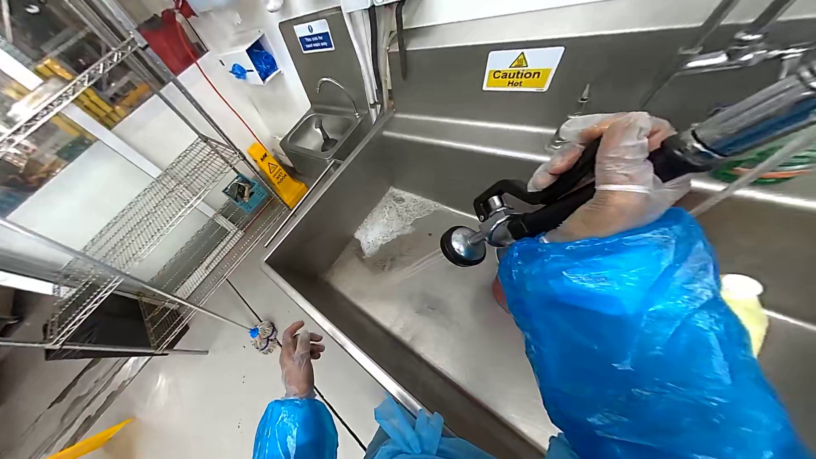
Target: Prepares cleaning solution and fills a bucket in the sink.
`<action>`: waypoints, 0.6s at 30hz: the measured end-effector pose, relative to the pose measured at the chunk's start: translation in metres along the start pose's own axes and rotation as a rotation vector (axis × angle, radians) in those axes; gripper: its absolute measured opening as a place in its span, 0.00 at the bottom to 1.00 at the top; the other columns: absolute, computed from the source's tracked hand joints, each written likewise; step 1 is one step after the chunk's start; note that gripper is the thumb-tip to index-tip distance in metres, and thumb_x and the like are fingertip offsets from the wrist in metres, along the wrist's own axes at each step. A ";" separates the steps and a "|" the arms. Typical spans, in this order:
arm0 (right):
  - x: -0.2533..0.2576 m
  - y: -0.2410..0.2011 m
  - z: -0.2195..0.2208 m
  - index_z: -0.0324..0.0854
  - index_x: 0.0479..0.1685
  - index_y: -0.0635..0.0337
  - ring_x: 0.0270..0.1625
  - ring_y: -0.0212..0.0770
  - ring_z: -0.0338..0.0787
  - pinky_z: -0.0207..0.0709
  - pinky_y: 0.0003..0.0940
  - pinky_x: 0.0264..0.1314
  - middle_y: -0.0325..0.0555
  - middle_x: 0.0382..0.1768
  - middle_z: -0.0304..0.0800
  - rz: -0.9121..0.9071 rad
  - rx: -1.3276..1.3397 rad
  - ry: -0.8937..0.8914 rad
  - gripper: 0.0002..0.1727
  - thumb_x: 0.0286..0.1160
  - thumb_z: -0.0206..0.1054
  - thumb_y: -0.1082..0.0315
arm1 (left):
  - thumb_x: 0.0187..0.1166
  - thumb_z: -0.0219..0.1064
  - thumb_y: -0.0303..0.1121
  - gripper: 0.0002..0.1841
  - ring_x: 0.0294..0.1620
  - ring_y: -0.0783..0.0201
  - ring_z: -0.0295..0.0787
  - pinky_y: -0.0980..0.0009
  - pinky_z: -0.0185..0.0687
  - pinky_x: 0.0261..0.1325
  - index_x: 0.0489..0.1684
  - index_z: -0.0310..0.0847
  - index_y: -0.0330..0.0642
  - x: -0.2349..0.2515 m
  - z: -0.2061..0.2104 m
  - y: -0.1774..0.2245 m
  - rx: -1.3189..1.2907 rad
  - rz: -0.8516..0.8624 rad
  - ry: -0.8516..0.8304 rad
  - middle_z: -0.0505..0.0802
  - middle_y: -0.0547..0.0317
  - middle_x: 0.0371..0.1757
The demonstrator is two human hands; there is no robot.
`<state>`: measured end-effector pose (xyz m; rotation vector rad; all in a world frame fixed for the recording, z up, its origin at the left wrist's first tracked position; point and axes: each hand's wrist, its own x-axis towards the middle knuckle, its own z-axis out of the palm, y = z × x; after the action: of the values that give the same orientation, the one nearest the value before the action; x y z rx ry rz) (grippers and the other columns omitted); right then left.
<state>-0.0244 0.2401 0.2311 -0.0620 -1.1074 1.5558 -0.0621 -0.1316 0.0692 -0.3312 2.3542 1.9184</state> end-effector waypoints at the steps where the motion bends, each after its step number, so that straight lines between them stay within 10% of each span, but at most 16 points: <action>1: 0.002 0.000 -0.004 0.76 0.35 0.48 0.20 0.29 0.88 0.86 0.22 0.25 0.29 0.21 0.89 -0.016 -0.007 0.017 0.14 0.89 0.48 0.73 | 0.92 0.48 0.26 0.17 0.24 0.67 0.89 0.75 0.84 0.29 0.73 0.68 0.29 0.001 0.003 0.001 0.006 -0.003 -0.012 0.92 0.50 0.32; 18: 0.021 0.010 -0.013 0.77 0.39 0.50 0.22 0.29 0.89 0.86 0.23 0.26 0.30 0.23 0.89 -0.090 -0.040 0.068 0.13 0.90 0.49 0.73 | 0.91 0.48 0.26 0.17 0.23 0.67 0.88 0.75 0.83 0.28 0.72 0.69 0.28 0.008 0.020 0.010 0.023 0.000 -0.048 0.92 0.51 0.31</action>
<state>-0.0306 0.2657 0.2278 -0.0905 -1.0734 1.4416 -0.0729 -0.1111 0.0728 -0.2800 2.3436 1.8760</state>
